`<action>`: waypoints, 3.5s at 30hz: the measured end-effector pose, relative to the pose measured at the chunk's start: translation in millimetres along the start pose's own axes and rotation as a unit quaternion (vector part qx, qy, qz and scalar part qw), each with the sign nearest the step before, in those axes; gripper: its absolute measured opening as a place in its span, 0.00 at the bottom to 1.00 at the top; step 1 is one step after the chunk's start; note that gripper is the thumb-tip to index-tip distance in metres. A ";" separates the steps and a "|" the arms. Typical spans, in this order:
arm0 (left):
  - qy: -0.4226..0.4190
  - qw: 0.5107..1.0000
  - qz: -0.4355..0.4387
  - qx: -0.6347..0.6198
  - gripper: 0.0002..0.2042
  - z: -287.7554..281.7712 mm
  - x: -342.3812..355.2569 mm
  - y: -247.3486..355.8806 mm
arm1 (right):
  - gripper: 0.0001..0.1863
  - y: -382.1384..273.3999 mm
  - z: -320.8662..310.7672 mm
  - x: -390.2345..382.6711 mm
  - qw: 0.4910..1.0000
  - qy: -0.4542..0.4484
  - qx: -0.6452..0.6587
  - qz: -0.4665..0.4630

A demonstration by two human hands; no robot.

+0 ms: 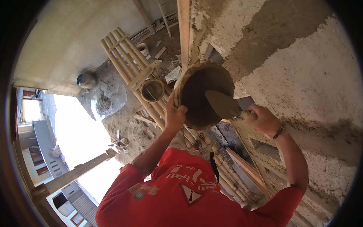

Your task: The person applies wet plaster from a bucket onto a wall using a trowel and then smooths it with a long wooden board.

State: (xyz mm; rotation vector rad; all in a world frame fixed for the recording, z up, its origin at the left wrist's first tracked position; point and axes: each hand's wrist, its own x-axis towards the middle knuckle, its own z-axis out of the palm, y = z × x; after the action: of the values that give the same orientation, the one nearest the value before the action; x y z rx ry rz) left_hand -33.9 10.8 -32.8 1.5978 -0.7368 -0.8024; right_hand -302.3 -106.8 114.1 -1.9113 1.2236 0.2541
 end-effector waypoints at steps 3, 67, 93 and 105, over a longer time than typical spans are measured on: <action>0.002 0.999 -0.011 -0.049 0.23 7.5 -7.1 -3.0 | 0.22 18.0 38.4 17.6 0.998 -0.020 0.039 0.044; -0.048 0.983 0.139 0.110 0.33 20.7 -36.7 6.7 | 0.19 17.5 106.5 20.5 0.909 0.151 -0.346 -0.179; -0.024 0.989 0.132 0.056 0.30 9.3 -20.5 -5.9 | 0.20 52.3 164.6 87.1 0.945 0.237 -0.020 -0.224; 0.011 0.998 0.017 -0.060 0.31 20.9 26.7 -85.0 | 0.20 47.1 115.9 91.9 0.956 0.224 -0.060 -0.177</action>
State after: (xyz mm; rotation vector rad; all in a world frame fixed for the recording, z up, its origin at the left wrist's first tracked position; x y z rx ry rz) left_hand -32.6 -9.1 -122.1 1.4813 -0.6852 -0.7884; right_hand -265.7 -90.9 -35.9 -2.3340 1.1344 -0.3199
